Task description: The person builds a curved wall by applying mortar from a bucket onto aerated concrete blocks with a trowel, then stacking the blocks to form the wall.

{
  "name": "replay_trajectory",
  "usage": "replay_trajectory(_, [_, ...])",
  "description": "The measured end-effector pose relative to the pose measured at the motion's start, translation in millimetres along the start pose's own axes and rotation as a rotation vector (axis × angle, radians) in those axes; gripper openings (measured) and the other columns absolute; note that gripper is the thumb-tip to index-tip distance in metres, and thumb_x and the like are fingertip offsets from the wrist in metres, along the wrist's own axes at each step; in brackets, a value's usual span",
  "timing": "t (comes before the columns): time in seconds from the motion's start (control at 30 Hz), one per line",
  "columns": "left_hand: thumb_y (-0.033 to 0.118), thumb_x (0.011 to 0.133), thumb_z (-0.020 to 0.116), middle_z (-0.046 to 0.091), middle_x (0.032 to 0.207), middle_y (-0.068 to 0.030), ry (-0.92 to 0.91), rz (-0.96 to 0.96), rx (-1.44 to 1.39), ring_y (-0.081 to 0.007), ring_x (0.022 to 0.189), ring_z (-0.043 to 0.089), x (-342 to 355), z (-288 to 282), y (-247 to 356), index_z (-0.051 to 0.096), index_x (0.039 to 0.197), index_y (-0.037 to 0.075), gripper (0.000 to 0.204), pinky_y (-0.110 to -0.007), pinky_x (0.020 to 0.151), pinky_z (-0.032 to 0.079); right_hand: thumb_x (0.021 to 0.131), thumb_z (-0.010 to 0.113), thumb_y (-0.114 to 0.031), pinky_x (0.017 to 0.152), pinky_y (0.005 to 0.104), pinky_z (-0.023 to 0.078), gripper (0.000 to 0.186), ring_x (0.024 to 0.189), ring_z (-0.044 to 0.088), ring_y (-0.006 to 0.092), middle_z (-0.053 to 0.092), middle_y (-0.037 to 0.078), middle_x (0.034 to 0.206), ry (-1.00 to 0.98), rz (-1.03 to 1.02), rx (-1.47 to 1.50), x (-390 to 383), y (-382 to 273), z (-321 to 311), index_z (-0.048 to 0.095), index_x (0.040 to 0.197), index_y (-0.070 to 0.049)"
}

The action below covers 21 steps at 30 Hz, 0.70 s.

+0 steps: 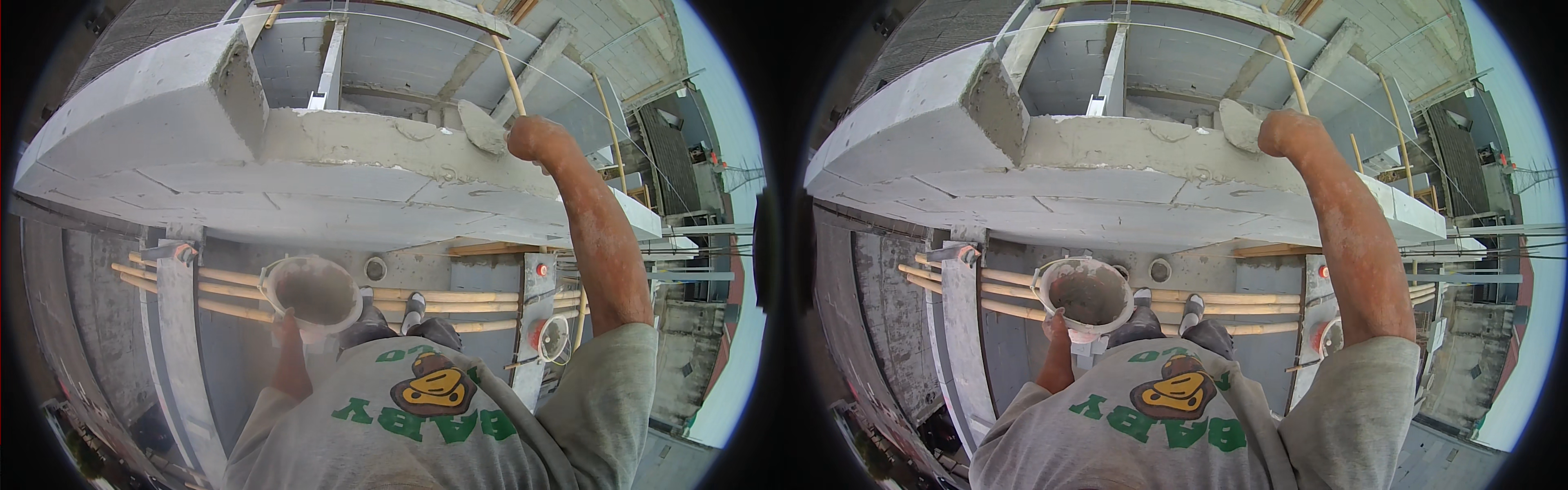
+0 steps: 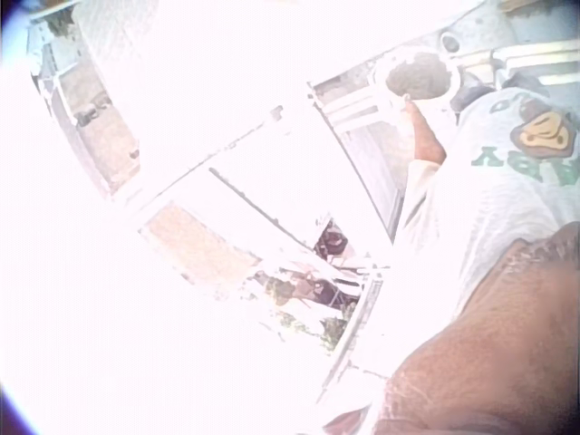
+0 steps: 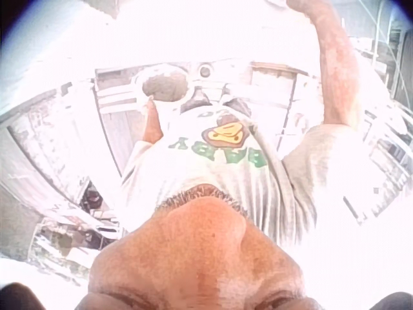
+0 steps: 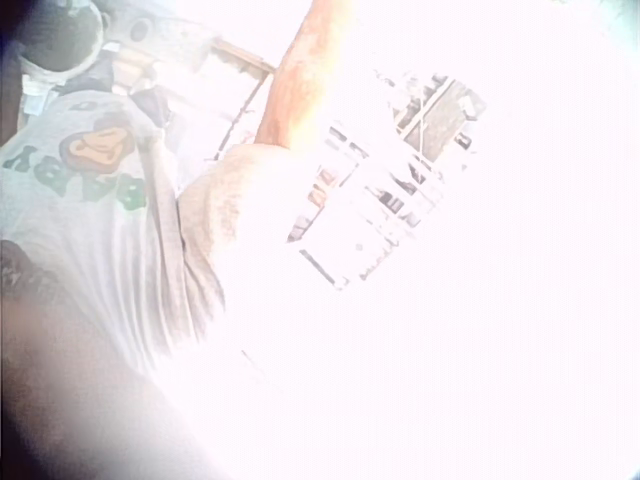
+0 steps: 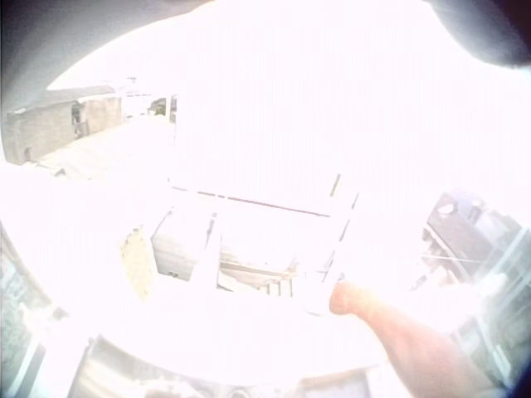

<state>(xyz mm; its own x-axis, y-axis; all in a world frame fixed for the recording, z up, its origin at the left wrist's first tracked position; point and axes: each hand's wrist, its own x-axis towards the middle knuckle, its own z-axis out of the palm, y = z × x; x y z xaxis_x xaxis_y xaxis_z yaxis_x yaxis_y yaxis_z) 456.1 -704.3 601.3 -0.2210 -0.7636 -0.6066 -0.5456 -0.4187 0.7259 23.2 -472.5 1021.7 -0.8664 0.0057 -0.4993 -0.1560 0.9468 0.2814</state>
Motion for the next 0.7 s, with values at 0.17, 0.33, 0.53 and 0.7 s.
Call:
replay_trajectory(0.17, [0.016, 0.072, 0.068, 0.067, 0.093, -0.0119, 0.022, 0.001, 0.011, -0.0243, 0.082, 0.062, 22.3, 6.8, -30.9, 0.063, 0.106, -0.004, 0.041, -0.034, 0.079, 0.047, 0.092, 0.05, -0.03, 0.079, 0.0445, 0.051, 0.035, 0.092, 0.065, 0.0372, 0.067, 0.023, 0.096, 0.339, 0.024, -0.033, 3.1, 55.8, 23.5, 0.066, 0.103, -0.001])
replay_trajectory(0.33, [0.019, 0.072, 0.068, 0.062, 0.085, -0.0104, -0.053, -0.227, 0.214, -0.0206, 0.068, 0.059, 35.6, 15.9, -21.6, 0.06, 0.103, -0.002, 0.038, -0.035, 0.061, 0.048, 0.094, 0.049, -0.039, 0.074, 0.0477, 0.05, 0.042, 0.084, 0.064, 0.0399, 0.066, 0.024, 0.085, 0.403, -0.124, 0.274, -78.6, 46.6, 87.9, 0.058, 0.107, 0.0])
replay_trajectory(0.53, [0.018, 0.068, 0.068, 0.055, 0.075, -0.0074, -0.323, -0.245, 0.325, -0.0179, 0.057, 0.056, 26.7, 55.0, 7.5, 0.056, 0.093, 0.003, 0.031, -0.029, 0.041, 0.042, 0.087, 0.058, -0.043, 0.08, 0.0459, 0.049, 0.047, 0.094, 0.063, 0.0348, 0.065, 0.02, 0.092, -0.016, -0.446, 0.491, -142.0, 58.6, 235.3, 0.057, 0.114, -0.005])
replay_trajectory(0.7, [0.019, 0.068, 0.069, 0.059, 0.091, -0.0103, -0.636, -0.143, 0.549, -0.0206, 0.08, 0.06, -2.3, 107.3, 22.9, 0.054, 0.103, 0.004, 0.04, -0.037, 0.067, 0.053, 0.082, 0.062, -0.033, 0.081, 0.0415, 0.052, 0.035, 0.097, 0.065, 0.0298, 0.067, 0.016, 0.102, -0.365, -0.282, 0.275, -89.7, 37.8, 336.0, 0.067, 0.103, -0.005])
